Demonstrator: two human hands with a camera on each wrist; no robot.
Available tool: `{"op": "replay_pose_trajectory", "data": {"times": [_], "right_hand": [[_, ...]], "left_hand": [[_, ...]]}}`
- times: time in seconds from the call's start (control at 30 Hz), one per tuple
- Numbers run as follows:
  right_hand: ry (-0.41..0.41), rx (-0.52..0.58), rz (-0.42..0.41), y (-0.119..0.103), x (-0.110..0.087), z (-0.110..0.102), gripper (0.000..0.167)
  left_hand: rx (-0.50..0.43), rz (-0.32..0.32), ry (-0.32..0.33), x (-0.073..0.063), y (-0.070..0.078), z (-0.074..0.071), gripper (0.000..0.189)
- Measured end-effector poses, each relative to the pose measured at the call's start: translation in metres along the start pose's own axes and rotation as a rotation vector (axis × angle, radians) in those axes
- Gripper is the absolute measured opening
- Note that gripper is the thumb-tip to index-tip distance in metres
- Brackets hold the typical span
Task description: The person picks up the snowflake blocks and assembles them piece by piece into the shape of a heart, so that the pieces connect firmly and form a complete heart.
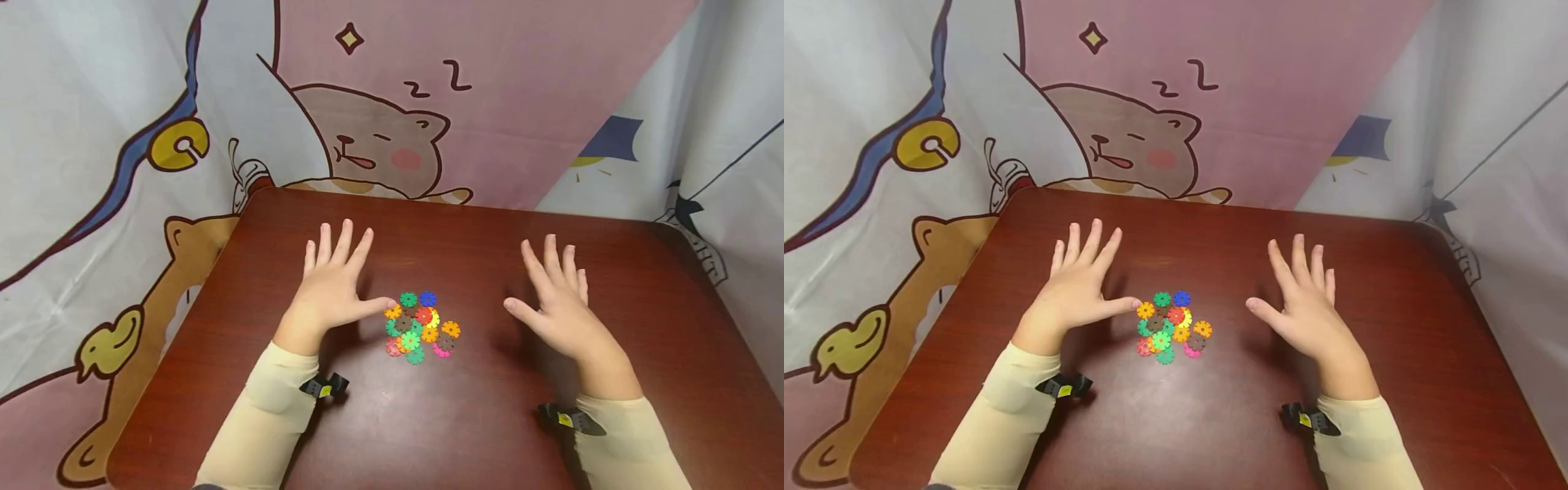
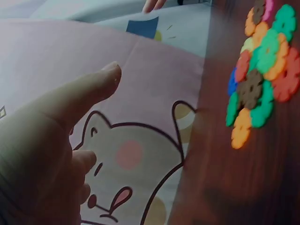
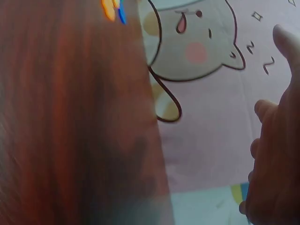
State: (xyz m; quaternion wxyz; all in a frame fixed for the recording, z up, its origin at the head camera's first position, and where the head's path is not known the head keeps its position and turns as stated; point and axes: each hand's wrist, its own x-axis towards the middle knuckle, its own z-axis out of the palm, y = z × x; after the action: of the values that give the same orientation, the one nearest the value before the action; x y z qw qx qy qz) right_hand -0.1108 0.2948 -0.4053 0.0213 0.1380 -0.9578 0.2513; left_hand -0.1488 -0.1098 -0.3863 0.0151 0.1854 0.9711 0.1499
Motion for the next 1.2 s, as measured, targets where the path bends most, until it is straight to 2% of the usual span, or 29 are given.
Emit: {"op": "replay_pose_trajectory", "data": {"times": [0.1,0.2,0.33,0.43,0.57,0.67,0.83,0.97,1.07,1.2], "right_hand": [[-0.02,0.034,-0.031,-0.007,0.002,0.011,0.098],[-0.044,0.014,-0.034,-0.013,0.006,0.025,0.098],[-0.07,-0.001,-0.024,-0.02,0.011,0.046,0.101],[-0.028,0.134,-0.034,-0.023,0.013,0.06,0.092],[0.079,0.39,-0.083,-0.026,0.016,0.075,0.066],[0.133,0.464,-0.11,-0.026,0.016,0.085,0.054],[0.18,0.461,-0.145,-0.026,0.016,0.095,0.049],[0.197,0.449,-0.178,-0.027,0.017,0.102,0.039],[0.173,0.438,-0.201,-0.027,0.017,0.107,0.031],[0.108,0.38,-0.23,-0.028,0.015,0.111,0.032]], "left_hand": [[-0.021,0.035,-0.001,0.003,0.005,0.008,0.122],[-0.058,0.075,0.0,0.007,0.009,0.018,0.12],[-0.122,0.134,-0.035,0.012,0.015,0.032,0.116],[-0.184,0.149,-0.05,0.016,0.019,0.041,0.106],[-0.295,0.192,-0.018,0.023,0.022,0.055,0.084],[-0.35,0.26,0.03,0.029,0.022,0.066,0.068],[-0.371,0.344,0.102,0.032,0.021,0.084,0.054],[-0.394,0.369,0.097,0.034,0.02,0.093,0.051],[-0.393,0.387,0.091,0.035,0.019,0.097,0.046],[-0.358,0.417,0.124,0.036,0.016,0.103,0.032]]}}
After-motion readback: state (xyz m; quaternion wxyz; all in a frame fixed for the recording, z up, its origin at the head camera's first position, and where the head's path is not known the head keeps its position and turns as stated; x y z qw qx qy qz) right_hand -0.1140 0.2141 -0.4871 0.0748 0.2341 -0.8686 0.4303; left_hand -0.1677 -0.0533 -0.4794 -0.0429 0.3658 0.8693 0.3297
